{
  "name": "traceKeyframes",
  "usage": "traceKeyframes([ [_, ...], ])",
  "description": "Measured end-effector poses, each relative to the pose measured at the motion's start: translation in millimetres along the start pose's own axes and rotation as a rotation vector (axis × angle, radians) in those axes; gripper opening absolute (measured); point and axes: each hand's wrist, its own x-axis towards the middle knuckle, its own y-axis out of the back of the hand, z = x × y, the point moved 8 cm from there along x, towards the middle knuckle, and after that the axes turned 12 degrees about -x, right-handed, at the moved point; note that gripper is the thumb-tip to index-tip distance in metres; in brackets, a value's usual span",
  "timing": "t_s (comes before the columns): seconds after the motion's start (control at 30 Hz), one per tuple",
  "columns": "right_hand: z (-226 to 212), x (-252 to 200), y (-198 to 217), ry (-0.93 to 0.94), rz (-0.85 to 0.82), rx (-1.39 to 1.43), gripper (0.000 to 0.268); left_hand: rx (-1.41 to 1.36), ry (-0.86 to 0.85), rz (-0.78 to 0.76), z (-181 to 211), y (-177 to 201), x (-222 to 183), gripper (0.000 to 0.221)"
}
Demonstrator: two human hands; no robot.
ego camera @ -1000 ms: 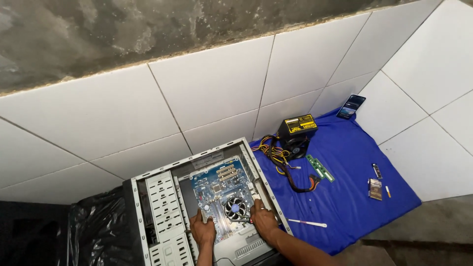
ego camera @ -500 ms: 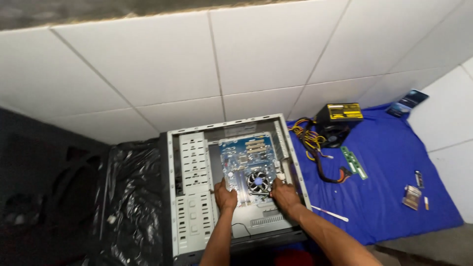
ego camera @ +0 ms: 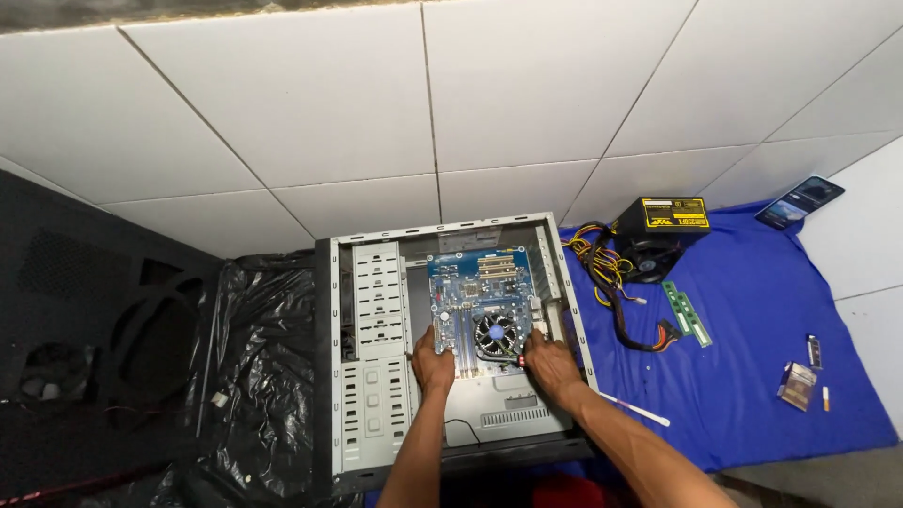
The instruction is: Installing and securing a motherboard into a desktop computer chassis using a screwdriver.
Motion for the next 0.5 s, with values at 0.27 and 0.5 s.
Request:
traceKeyframes([
  [0.27,1.5,12.5,-28.2,0.025,0.015,-0.087,0.026,0.069,0.075,0.029,-21.8,-5.1,11.3,0.05],
  [0.5,3.5,17.1,-30.7,0.083,-0.021,-0.043,0.025,-0.026,0.046,0.053,3.6,2.0,-3.5,0.058],
])
